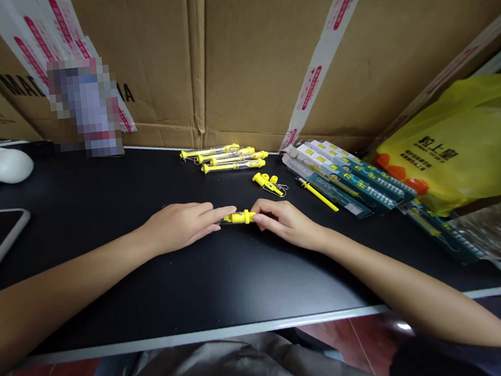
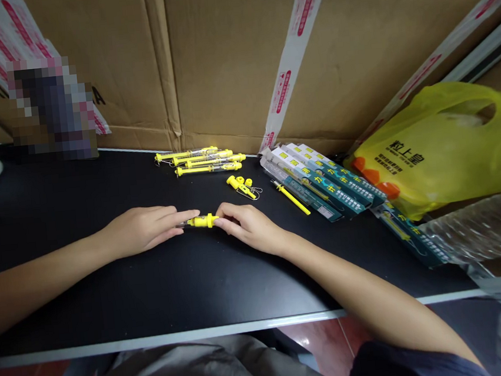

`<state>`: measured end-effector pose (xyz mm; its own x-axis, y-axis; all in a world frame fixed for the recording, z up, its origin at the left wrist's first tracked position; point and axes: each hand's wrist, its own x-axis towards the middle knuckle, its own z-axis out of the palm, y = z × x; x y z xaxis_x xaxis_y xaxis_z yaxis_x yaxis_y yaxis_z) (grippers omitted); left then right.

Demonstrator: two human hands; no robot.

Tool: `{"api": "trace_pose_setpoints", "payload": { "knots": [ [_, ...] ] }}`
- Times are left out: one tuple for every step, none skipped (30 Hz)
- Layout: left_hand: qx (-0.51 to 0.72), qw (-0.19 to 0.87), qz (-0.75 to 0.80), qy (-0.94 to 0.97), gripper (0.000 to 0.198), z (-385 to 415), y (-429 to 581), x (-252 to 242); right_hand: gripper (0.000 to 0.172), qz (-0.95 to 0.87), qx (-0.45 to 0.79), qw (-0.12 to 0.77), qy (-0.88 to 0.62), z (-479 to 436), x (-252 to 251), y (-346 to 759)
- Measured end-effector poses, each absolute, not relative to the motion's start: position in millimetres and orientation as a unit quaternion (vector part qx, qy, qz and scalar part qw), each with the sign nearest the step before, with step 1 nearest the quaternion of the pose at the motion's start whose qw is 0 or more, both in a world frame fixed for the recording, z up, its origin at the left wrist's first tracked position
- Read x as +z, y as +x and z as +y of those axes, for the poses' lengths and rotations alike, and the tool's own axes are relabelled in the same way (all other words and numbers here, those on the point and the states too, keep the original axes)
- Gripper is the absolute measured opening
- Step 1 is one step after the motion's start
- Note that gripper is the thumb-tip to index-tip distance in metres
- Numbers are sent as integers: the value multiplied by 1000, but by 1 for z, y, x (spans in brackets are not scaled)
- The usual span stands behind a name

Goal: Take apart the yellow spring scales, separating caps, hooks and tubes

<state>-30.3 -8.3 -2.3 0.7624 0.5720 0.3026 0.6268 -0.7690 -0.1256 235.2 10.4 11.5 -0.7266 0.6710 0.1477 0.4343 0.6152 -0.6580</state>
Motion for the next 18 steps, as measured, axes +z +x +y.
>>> {"api": "trace_pose_setpoints", "payload": {
  "knots": [
    [-125,110,-320,-933,40,-8,-30,-2,22,-875,313,194,-315,11,11,236],
    [-126,110,-319,-933,39,-8,-30,-2,20,-872,321,196,-314,11,9,236],
    [-127,110,-317,-933,39,-8,-30,-2,18,-869,327,199,-314,11,8,236],
    [-128,110,-316,-934,39,-8,-30,-2,15,-867,331,202,-313,11,6,236],
    [-128,110,-315,-934,39,-8,-30,-1,14,-866,332,206,-313,11,5,237],
    [-129,111,-314,-934,38,-8,-30,-1,13,-866,330,209,-312,12,4,237],
    [-128,111,-314,-934,38,-8,-30,-1,13,-866,328,212,-312,11,3,237],
    [-128,111,-315,-934,38,-8,-29,-1,13,-865,328,216,-311,11,3,236],
    [-127,111,-316,-933,39,-9,-29,0,14,-864,330,219,-310,11,2,236],
    [-128,110,-317,-933,39,-9,-30,0,15,-862,335,223,-309,11,2,236],
    [-129,110,-318,-933,39,-9,-30,-1,16,-859,340,226,-308,11,3,236],
    [-130,108,-318,-933,39,-9,-30,-1,17,-857,345,228,-307,10,3,236],
    [-132,107,-317,-933,39,-9,-30,-1,17,-856,348,227,-307,10,4,236],
    [-134,105,-316,-933,39,-9,-30,-1,17,-856,349,226,-307,10,5,235],
    [-135,103,-315,-934,39,-9,-30,-1,17,-856,348,224,-309,10,6,235],
    [-136,102,-314,-934,39,-8,-30,-1,17,-858,344,221,-312,10,7,235],
    [-136,101,-314,-934,39,-8,-30,-1,18,-860,338,216,-315,10,9,235],
    [-136,101,-315,-934,39,-8,-30,-2,20,-864,331,210,-317,10,10,235]
  ]
}}
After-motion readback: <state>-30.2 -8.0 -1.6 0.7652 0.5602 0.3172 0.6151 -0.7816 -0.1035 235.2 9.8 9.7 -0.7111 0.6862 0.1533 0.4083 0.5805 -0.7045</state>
